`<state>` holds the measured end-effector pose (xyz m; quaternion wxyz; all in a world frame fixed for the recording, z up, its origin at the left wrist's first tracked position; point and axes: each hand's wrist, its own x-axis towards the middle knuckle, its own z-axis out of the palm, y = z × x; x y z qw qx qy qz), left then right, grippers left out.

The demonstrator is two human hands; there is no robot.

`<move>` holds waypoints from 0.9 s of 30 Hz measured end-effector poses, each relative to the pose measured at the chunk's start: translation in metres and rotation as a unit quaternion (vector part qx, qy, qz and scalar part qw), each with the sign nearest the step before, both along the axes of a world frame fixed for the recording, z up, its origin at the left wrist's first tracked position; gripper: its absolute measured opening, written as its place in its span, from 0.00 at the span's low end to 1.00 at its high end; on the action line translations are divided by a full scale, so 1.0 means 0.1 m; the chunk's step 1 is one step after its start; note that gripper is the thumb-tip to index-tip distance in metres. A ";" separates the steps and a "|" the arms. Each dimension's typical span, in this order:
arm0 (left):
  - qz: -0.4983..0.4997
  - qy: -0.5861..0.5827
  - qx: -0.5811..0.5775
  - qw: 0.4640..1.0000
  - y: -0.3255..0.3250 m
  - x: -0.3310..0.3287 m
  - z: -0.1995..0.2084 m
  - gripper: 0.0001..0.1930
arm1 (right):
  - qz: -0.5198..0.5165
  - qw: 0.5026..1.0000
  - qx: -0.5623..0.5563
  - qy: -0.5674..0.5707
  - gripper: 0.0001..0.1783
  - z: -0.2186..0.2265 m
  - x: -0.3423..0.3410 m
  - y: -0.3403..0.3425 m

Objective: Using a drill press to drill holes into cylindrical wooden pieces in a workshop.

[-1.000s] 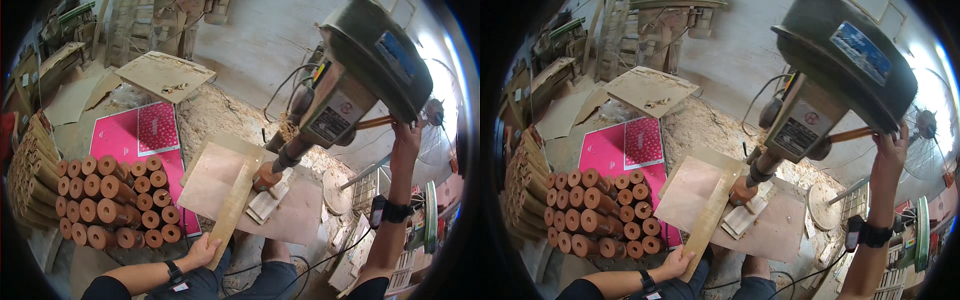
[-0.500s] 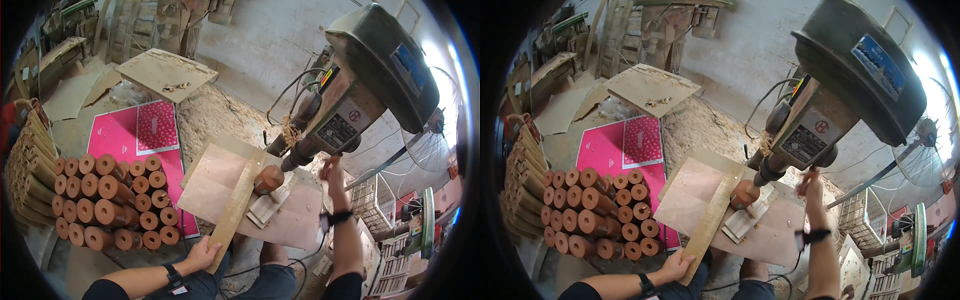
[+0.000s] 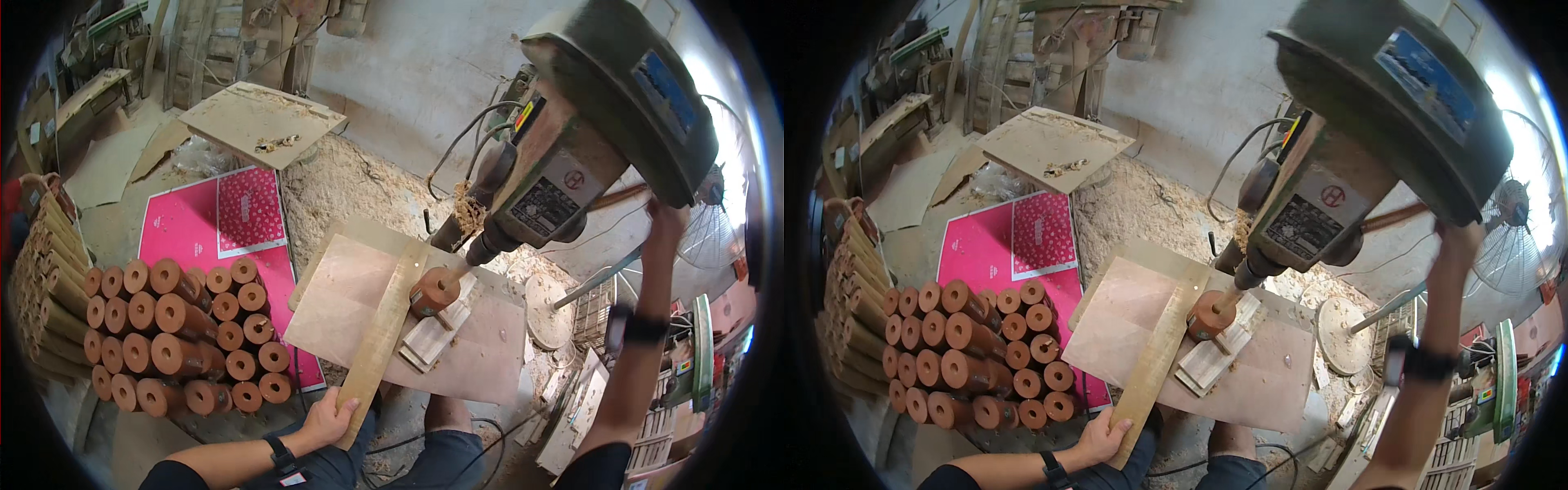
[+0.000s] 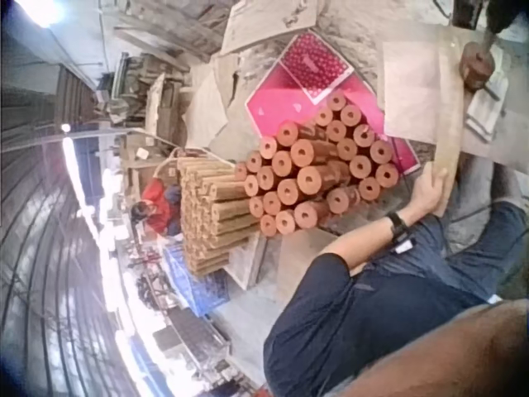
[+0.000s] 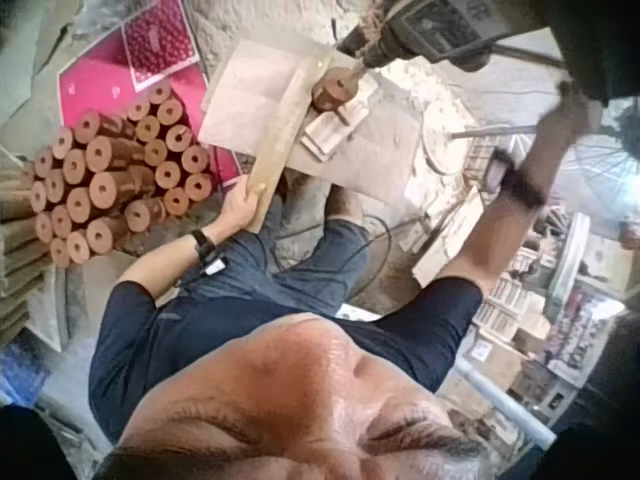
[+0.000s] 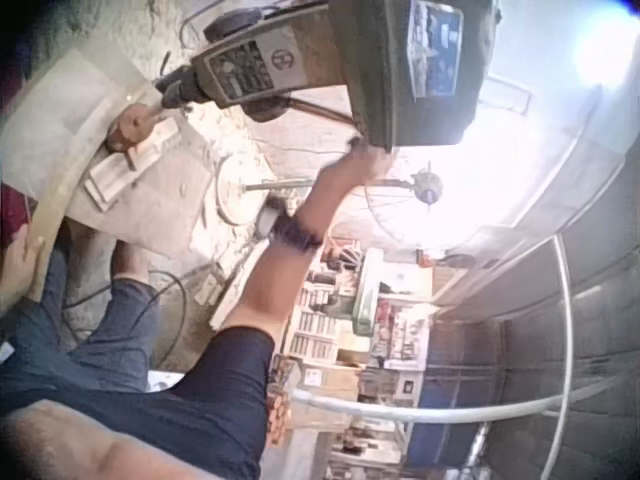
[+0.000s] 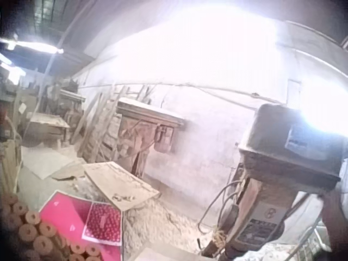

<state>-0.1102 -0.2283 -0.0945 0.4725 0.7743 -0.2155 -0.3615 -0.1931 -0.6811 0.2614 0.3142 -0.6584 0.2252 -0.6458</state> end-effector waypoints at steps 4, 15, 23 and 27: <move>-0.016 -0.258 -0.035 0.965 0.01 -0.07 0.10 0.37 | 0.069 0.977 0.165 0.115 0.13 -0.40 0.51 -0.78; 0.044 -0.507 -0.004 0.861 -0.39 1.70 0.17 0.42 | 0.095 0.869 0.301 0.381 0.16 -1.59 -1.20 1.35; -0.112 -0.164 -0.241 0.950 -2.17 0.92 0.18 0.43 | 0.114 0.839 0.408 0.341 0.16 -2.02 -2.32 2.93; -0.191 0.057 -0.229 0.953 -1.88 1.07 0.20 0.15 | 0.063 0.839 0.372 0.393 0.23 -2.19 -2.50 3.20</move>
